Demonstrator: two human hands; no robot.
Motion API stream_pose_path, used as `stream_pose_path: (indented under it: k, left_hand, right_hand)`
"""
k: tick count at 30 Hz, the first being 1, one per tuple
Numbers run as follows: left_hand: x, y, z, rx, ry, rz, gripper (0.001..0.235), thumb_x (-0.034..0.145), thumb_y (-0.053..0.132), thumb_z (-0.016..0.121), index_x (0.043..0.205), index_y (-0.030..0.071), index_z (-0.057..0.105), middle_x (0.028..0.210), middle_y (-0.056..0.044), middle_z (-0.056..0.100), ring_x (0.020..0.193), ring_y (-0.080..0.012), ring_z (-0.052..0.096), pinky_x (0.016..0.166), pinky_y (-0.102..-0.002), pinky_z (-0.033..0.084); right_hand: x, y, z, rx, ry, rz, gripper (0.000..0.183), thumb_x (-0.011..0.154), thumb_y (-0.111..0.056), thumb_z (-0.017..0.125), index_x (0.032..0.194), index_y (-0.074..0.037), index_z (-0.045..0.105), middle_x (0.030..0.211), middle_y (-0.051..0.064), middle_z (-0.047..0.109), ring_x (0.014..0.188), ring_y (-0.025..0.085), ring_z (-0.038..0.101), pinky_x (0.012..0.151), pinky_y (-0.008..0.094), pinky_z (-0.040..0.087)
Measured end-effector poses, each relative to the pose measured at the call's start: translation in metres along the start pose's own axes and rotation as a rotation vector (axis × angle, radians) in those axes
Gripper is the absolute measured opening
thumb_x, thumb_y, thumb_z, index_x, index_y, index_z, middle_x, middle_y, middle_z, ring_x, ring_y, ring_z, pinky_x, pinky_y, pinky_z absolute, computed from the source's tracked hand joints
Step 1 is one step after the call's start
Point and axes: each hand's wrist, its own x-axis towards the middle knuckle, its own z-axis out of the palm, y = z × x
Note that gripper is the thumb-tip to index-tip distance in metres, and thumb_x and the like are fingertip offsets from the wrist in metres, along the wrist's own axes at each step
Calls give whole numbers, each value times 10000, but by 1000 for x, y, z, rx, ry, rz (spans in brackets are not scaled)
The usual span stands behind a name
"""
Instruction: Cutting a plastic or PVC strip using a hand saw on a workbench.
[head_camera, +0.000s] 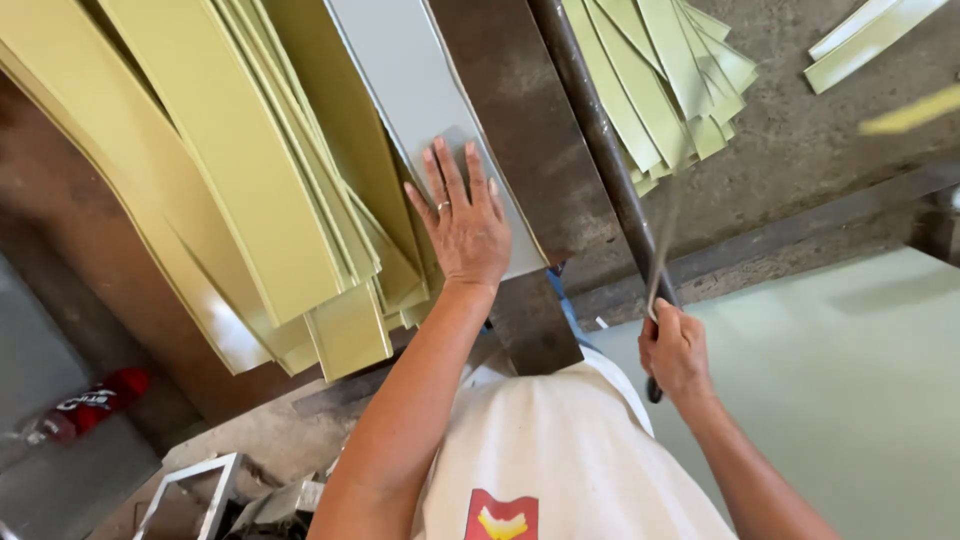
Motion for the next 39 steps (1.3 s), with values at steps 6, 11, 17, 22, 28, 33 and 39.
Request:
stream_pose_path:
  k: [6,11,17,22,28,33,39]
  left_hand:
    - [1,0,-3,4,-25,-12,615,1097,279,489,1649,134,261,1719,-189,137,1608,-360,114,1277,-644,97]
    - [3,2,-6,4,-21,-9,606,1093,274,487,1645,142,273,1717,-191,137,1604,-369,123,1275,-648,107]
    - [5,0,0,-10,-32,-8,627,1073,272,480,1646,131,267,1718,-183,137,1601,-377,115,1267,-653,98]
    - [1,0,1,-12,2,-11,608,1082,292,474,1641,157,275,1716,-170,154,1598,-358,120,1267,-648,92]
    - [4,-19,-5,7,-43,1,569,1106,331,438,1629,146,309,1732,-158,164,1614,-347,123,1292,-609,98]
    - [65,-26,-10,15,19,19,533,1086,348,445,1609,292,356,1698,-128,176,1574,-373,104,1255,-613,67]
    - [77,-14,-4,102,-10,68,565,1099,336,453,1637,243,308,1727,-76,175,1604,-336,109,1275,-637,34]
  right_hand:
    - [11,22,13,-508,-100,-445,470,1023,-374,466,762,-20,632,584,104,566,516,221,534,550,382,454]
    - [39,7,18,2,-24,-85,502,1082,-374,452,732,-33,564,579,123,531,492,219,487,480,400,385]
    - [43,-19,20,-397,-116,-362,432,1031,-307,435,712,-58,583,579,92,561,484,204,507,466,362,414]
    - [52,-7,18,374,-128,-281,542,1135,-352,408,679,-78,506,527,57,434,404,161,393,379,354,338]
    - [-8,-43,31,-351,-102,-80,613,1056,-498,472,731,4,608,603,95,530,498,193,503,458,398,422]
    - [-14,-30,14,-545,-75,-151,452,914,-434,697,886,16,673,645,97,673,530,180,605,513,374,508]
    - [-23,-30,18,-442,-71,-64,414,907,-423,701,950,-11,697,676,93,689,548,169,622,515,370,524]
